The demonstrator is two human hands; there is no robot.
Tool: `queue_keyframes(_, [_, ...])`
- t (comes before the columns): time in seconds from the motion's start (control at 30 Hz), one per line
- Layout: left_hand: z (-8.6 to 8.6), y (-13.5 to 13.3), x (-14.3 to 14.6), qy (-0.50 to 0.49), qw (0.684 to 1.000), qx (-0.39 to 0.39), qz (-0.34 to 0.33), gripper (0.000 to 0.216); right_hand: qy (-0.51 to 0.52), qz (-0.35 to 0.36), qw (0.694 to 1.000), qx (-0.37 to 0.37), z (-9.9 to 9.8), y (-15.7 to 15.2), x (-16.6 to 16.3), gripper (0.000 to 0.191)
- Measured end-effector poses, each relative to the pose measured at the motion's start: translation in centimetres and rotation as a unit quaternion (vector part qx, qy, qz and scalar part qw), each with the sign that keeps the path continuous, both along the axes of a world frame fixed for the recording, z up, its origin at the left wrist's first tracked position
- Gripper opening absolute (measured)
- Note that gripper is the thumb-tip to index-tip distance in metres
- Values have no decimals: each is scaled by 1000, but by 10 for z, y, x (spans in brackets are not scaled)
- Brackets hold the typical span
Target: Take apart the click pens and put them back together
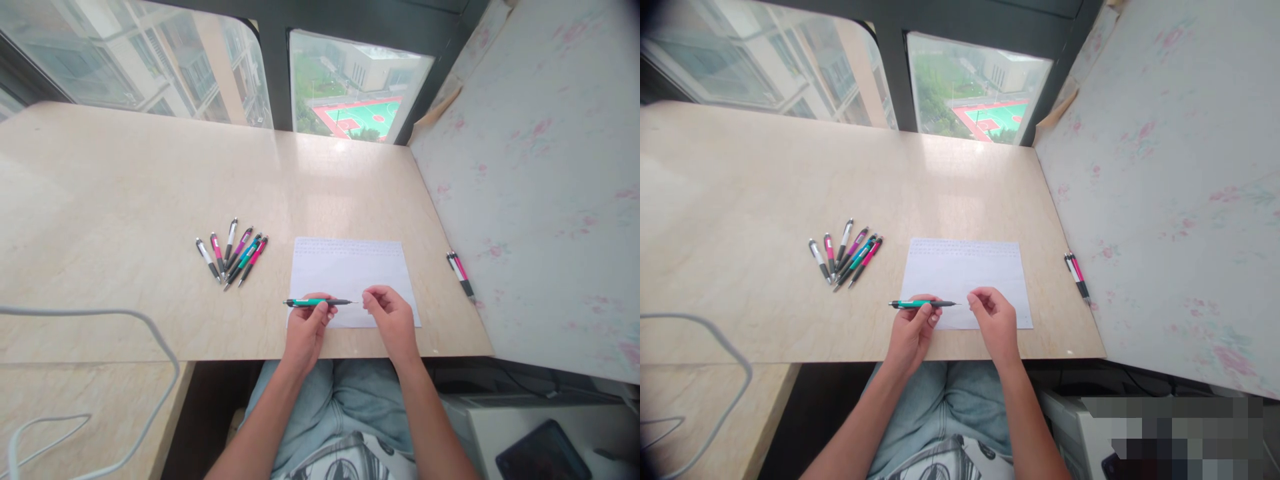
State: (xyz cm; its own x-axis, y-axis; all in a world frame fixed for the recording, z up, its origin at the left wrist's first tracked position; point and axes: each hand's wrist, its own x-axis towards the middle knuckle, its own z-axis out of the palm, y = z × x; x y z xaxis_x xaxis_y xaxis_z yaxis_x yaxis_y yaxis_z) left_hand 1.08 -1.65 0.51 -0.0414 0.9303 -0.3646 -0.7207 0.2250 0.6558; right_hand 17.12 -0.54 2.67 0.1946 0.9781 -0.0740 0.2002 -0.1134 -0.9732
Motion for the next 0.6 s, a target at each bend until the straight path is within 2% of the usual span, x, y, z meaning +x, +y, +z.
queue_keyframes(0.13, [0,0,-1,-8,1000,6,1,19,-79,23,996,31,-10,22,1,17])
queue_keyframes(0.33, [1,0,-1,-20,1000,5,-6,21,-235,140,957,97,-16,69,-22,12])
queue_keyframes(0.47, [1,-1,-2,-28,1000,1,-5,23,-334,176,922,89,-15,92,-43,10])
queue_keyframes(0.6, [-1,-1,-3,-35,999,-5,-13,21,-389,201,897,69,-17,100,-54,11])
